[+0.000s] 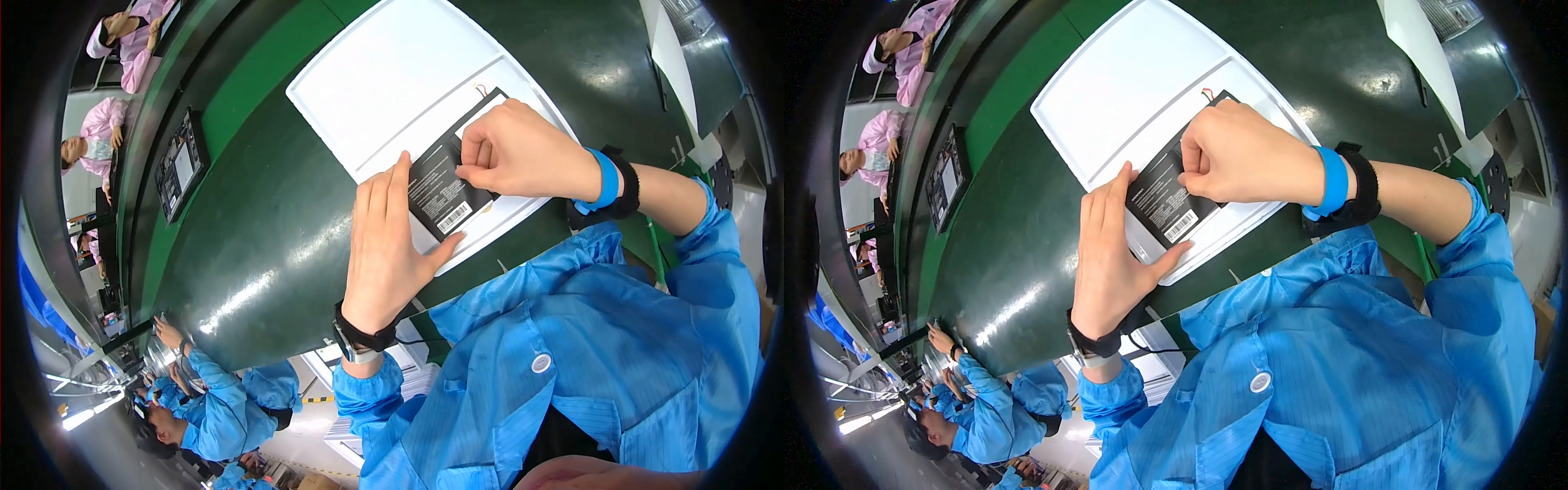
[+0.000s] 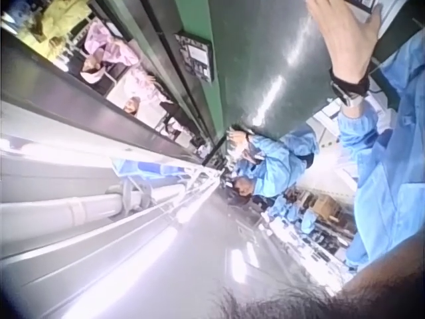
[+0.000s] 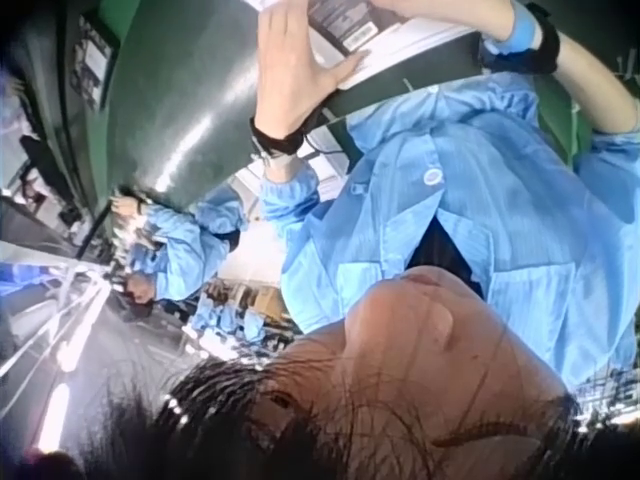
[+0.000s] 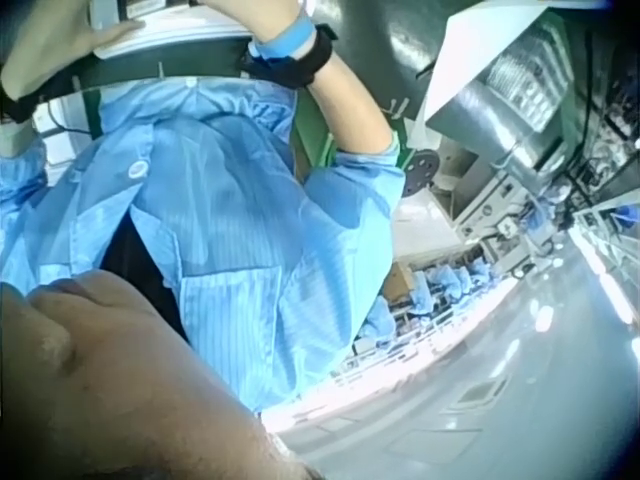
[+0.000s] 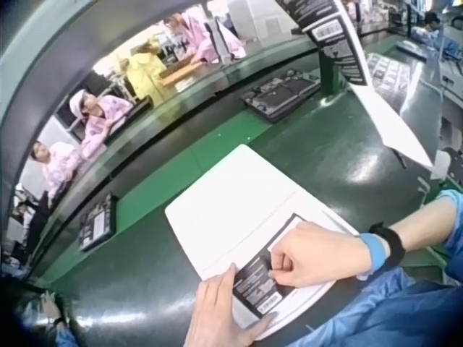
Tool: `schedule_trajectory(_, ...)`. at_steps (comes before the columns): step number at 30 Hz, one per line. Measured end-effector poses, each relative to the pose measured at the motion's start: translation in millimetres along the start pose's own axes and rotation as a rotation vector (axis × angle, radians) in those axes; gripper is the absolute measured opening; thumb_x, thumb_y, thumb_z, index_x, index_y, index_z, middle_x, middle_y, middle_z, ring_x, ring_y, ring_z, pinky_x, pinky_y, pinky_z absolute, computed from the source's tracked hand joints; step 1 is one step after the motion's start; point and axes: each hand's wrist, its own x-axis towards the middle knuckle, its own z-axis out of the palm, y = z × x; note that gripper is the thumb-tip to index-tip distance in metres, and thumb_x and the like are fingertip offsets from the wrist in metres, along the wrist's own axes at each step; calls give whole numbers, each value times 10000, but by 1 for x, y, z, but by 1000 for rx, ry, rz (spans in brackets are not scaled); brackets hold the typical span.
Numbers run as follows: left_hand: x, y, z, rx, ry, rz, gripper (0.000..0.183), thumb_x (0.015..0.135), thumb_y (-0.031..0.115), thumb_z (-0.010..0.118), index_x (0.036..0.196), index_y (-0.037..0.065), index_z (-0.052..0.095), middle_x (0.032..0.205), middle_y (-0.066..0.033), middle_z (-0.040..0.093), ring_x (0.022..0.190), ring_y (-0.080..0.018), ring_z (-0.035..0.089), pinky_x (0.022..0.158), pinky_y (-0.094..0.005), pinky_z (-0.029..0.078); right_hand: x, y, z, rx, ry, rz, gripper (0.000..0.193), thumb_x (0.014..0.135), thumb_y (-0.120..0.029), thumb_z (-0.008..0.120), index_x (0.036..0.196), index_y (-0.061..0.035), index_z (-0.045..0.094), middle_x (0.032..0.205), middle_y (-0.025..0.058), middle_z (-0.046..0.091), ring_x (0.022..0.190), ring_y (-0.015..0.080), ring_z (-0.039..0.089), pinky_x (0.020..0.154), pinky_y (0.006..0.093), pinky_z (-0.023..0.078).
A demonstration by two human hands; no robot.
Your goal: Applying a barcode label to a device battery and installing it into a tablet chassis, including connecting internal cables.
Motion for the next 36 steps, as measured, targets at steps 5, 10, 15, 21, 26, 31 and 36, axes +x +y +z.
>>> schedule_trajectory(5, 2, 4, 7, -3, 23, -12, 1025, 674, 141, 969, 1534, -53, 445, 1322, -213, 612, 1192, -389, 577, 1042, -453, 502, -24, -5, 12, -368, 221, -405, 86, 873, -55, 770, 863, 2, 707, 738, 109, 702, 638, 257, 712, 544, 356, 526)
schedule_trajectory(10, -1, 1, 9, -19, 30, -29, 1030, 668, 142, 979, 1530, -49, 448, 1360, -226, 605, 1206, -401, 578, 1040, -457, 504, -61, -37, 1, -562, 222, -567, 146, 893, -99, 728, 871, -31, 601, 788, 105, 623, 641, 307, 664, 561, 413, 518)
schedule_trajectory(15, -8, 5, -5, -125, 52, -73, 1021, 671, 210, 982, 1529, -25, 480, 1490, -212, 571, 1318, -415, 557, 1088, -475, 485, -54, -29, -28, -64, 256, -305, 85, 900, -52, 790, 885, -17, 714, 736, 53, 691, 616, 100, 662, 553, 247, 514)
schedule_trajectory(21, -45, -1, -1, 168, 40, -34, 873, 764, 320, 918, 1479, -26, 555, 1529, -180, 564, 1437, -412, 491, 1155, -544, 412, -22, -2, -11, 377, 72, 138, 129, 960, -94, 776, 889, 4, 729, 735, 10, 699, 596, 43, 622, 495, 209, 470)
schedule_trajectory(26, -57, -5, 17, 115, 15, -80, 853, 795, 329, 898, 1490, -20, 549, 1578, -175, 523, 1505, -432, 417, 1170, -570, 375, -10, -1, 4, 370, 50, 219, 141, 967, -89, 768, 889, 20, 725, 730, 18, 699, 586, 52, 625, 498, 214, 463)
schedule_trajectory(31, -62, -8, 29, 57, 19, -100, 872, 797, 345, 897, 1508, -9, 536, 1617, -165, 482, 1538, -433, 375, 1188, -558, 351, -11, 4, 6, 356, 76, 228, 117, 961, -47, 774, 893, 34, 722, 733, 26, 704, 575, 49, 617, 518, 209, 459)
schedule_trajectory(36, -63, -12, 31, 54, 33, -83, 901, 788, 371, 902, 1517, -2, 525, 1621, -163, 479, 1545, -428, 368, 1191, -558, 348, -10, 4, 7, 351, 68, 240, 108, 961, -35, 773, 899, 37, 721, 731, 32, 705, 570, 47, 611, 518, 207, 460)
